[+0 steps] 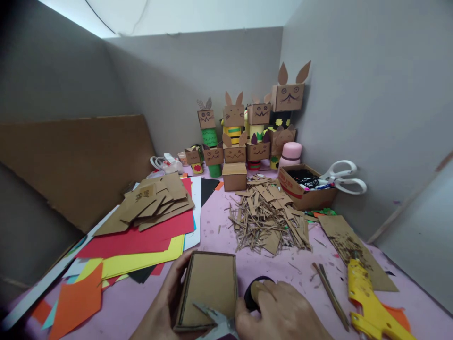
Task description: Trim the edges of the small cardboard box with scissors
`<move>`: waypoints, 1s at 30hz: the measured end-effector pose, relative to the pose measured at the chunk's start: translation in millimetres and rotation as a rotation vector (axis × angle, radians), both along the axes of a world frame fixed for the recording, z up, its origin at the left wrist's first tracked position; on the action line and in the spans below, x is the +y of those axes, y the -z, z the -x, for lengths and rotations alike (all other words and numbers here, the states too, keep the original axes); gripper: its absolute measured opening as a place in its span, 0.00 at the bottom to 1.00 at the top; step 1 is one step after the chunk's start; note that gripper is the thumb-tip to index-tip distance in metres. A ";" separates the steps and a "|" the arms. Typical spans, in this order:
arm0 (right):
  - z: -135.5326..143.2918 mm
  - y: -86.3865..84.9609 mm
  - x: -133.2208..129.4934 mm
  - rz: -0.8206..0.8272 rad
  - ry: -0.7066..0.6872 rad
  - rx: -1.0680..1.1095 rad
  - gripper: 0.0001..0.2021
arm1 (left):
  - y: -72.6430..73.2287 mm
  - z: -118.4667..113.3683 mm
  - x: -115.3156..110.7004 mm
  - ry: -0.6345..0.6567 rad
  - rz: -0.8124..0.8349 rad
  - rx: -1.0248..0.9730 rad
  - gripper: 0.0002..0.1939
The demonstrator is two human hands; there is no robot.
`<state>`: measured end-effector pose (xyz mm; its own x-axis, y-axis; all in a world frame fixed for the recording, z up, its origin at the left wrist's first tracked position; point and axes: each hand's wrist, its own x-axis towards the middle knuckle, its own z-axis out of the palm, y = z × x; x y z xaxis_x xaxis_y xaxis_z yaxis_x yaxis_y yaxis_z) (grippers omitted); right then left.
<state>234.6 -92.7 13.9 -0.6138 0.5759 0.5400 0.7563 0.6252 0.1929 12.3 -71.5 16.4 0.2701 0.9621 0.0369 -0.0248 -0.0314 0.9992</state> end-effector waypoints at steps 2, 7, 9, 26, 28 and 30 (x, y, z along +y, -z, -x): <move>-1.9 1.1 -0.9 -0.024 0.040 -0.026 0.10 | -0.5 -0.2 -0.4 0.001 -0.011 0.013 0.49; -8.4 -10.8 -3.7 0.009 -0.040 -0.001 0.12 | -0.1 -1.5 -1.1 -0.024 -0.033 0.058 0.50; -6.3 -10.1 -2.4 -0.011 -0.038 0.057 0.13 | -0.7 -2.8 -1.1 -0.032 -0.043 0.059 0.49; -11.4 22.2 -0.9 0.041 0.079 0.054 0.09 | 9.4 -0.4 -2.6 -0.031 0.006 0.036 0.52; -11.0 20.1 -1.8 0.028 0.060 0.038 0.09 | 8.6 -0.3 -2.3 -0.015 0.013 0.034 0.53; -9.4 16.3 -2.1 -0.030 0.041 0.045 0.09 | 8.3 -0.2 -2.4 -0.006 0.026 0.026 0.52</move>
